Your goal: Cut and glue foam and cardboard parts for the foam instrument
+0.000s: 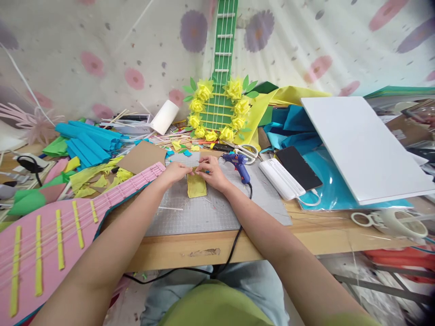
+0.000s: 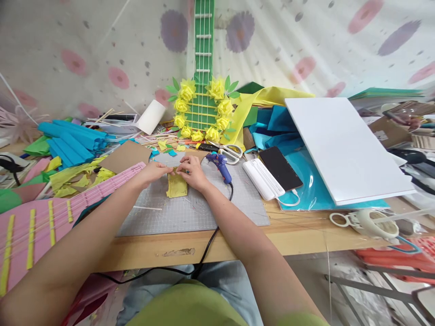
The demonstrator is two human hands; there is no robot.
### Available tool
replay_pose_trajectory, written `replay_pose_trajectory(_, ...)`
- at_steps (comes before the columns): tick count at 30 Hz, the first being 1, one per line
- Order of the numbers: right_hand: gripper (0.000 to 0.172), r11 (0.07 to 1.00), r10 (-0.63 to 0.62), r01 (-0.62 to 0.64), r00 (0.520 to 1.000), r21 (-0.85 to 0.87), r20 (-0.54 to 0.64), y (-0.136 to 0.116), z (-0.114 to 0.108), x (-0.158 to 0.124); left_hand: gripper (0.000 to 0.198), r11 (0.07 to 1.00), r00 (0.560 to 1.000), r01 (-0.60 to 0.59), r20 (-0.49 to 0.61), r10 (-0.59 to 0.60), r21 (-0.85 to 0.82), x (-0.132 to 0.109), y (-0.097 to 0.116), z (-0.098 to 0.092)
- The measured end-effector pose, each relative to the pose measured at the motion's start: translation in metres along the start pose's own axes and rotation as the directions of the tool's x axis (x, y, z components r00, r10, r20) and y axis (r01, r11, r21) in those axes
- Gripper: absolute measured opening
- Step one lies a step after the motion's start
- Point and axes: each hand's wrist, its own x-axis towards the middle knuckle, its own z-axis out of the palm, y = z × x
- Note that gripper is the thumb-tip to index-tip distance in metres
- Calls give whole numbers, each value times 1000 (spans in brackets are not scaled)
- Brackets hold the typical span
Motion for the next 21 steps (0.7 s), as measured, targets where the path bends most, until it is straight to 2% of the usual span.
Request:
replay_pose_trajectory(2,6,1000,-10,9,1000,-17,-14,-1,-1,0,17,982,993,99,73,-88,-162,0,2,-2)
replay_pose_trajectory(4,7,999,-9,8,1000,-35,-22,-1,-1,0,17,921,960,248,207,-190,-302,-1,5,-3)
replay_pose_trajectory(7,7,999,-6,4,999,-51,-33,-2,0,0,17,772,863,465,417,-286,-433,-2,8,-6)
replay_pose_trajectory(10,7,998,-11,9,999,-55,-43,-3,1,0,16,623,785,595,536,-312,-508,-2,8,-7)
replay_pose_trajectory(13,7,999,-16,13,999,-50,-50,-4,2,0,15,481,750,652,592,-295,-586,-2,7,-6)
replay_pose_trajectory(16,8,999,-16,13,998,-48,-56,-4,2,0,15,362,734,677,621,-276,-640,-2,5,-4)
replay_pose_trajectory(18,8,999,-12,10,998,-48,-62,-3,2,0,16,319,731,682,626,-271,-658,-2,4,-4)
replay_pose_trajectory(21,7,999,-11,7,997,-47,-77,-1,3,0,17,310,729,684,631,-263,-661,-3,4,-3)
